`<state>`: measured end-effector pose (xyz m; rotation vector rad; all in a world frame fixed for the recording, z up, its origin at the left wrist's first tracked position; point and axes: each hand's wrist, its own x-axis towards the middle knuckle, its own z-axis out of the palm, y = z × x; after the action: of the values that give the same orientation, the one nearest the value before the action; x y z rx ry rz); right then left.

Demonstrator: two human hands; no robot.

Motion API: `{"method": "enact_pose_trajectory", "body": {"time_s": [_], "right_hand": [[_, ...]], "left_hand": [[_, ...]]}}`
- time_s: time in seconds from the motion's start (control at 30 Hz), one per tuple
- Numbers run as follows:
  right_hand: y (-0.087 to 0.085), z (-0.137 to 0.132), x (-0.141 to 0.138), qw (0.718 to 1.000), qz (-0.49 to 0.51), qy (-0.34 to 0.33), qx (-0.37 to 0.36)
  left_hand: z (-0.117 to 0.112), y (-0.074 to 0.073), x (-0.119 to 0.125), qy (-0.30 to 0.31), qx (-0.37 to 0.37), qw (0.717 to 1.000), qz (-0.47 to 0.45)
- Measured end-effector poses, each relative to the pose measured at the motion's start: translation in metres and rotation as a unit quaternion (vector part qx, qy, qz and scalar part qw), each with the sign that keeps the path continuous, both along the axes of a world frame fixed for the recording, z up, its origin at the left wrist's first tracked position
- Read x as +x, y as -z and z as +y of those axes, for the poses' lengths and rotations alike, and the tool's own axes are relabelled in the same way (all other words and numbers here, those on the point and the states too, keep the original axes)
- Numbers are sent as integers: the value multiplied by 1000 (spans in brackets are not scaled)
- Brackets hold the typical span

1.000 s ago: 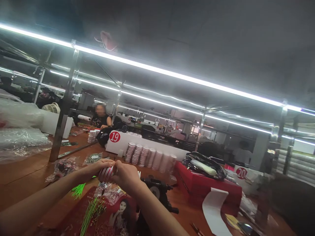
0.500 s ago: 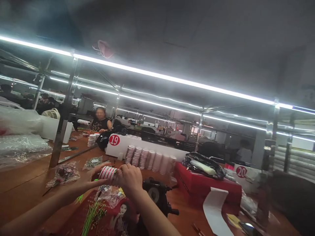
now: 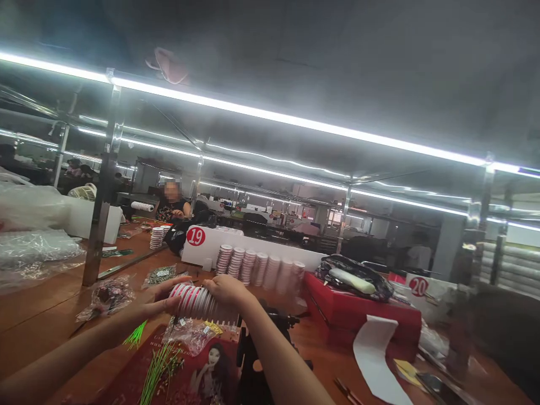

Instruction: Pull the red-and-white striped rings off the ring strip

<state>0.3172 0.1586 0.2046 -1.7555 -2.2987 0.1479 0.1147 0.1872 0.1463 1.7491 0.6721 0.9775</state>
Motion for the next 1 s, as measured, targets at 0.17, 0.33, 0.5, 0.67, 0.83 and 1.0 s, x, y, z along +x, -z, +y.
{"method": "enact_pose_trajectory", "body": {"time_s": [0.17, 0.33, 0.5, 0.67, 0.83, 1.0], "right_hand": [[-3, 15, 5, 998, 5, 2, -55], [-7, 4, 0, 999, -18, 35, 3], [9, -34, -20, 981, -45, 109, 154], [28, -45, -28, 968, -62, 109, 219], [20, -32, -21, 978, -75, 99, 170], [4, -17, -13, 993, -62, 79, 66]], "left_hand": [[0, 1, -1, 15, 21, 1000, 3], [-6, -7, 1, 7, 64, 998, 10], [-10, -10, 2, -8, 100, 995, 11], [-11, -6, 2, -45, 152, 987, 4], [-10, -7, 0, -30, 155, 987, 4], [-9, -14, -2, -18, 136, 990, 22]]}}
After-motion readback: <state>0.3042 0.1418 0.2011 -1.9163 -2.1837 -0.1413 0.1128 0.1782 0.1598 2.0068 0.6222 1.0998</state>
